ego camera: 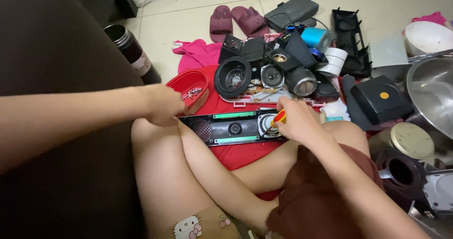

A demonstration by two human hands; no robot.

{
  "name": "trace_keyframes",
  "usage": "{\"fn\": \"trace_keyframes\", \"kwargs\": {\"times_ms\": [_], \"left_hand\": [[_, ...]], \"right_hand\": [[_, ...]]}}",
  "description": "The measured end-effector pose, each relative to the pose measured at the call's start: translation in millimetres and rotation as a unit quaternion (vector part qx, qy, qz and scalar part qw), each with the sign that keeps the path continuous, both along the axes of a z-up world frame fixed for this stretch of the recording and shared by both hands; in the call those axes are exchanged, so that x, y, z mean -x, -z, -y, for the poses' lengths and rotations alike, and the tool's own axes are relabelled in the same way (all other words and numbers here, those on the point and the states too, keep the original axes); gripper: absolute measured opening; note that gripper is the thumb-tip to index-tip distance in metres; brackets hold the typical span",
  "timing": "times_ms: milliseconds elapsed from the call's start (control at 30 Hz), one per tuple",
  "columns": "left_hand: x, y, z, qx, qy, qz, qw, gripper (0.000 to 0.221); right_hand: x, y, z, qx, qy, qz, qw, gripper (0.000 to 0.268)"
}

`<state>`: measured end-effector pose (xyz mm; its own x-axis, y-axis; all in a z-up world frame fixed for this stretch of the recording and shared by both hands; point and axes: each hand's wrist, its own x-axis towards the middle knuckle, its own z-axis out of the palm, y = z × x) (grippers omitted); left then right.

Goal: Installing a speaker driver into a plastic housing and securing it with screws using a screwdriver.

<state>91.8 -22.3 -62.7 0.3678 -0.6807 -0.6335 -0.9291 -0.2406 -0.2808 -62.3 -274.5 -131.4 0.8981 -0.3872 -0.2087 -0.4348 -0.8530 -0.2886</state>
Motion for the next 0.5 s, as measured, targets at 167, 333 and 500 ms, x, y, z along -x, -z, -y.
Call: {"fn": "trace_keyframes", "kwargs": {"times_ms": [167, 333, 500], "left_hand": [[9, 20, 2, 0.000, 0.032, -0.026, 0.999, 0.033], [21, 20, 8, 0.014, 0.068, -0.040, 0.997, 0.035], [19, 25, 2, 0.012, 0.057, -0.054, 0.997, 0.029]], "right_hand": [[10, 0, 2, -0.024, 0.028, 0.038, 0.999, 0.027], [15, 0, 2, -0.005, 0.043, 0.040, 0.998, 0.028], [10, -13, -7, -0.041, -0.066, 0.032, 0.996, 0.017]]}}
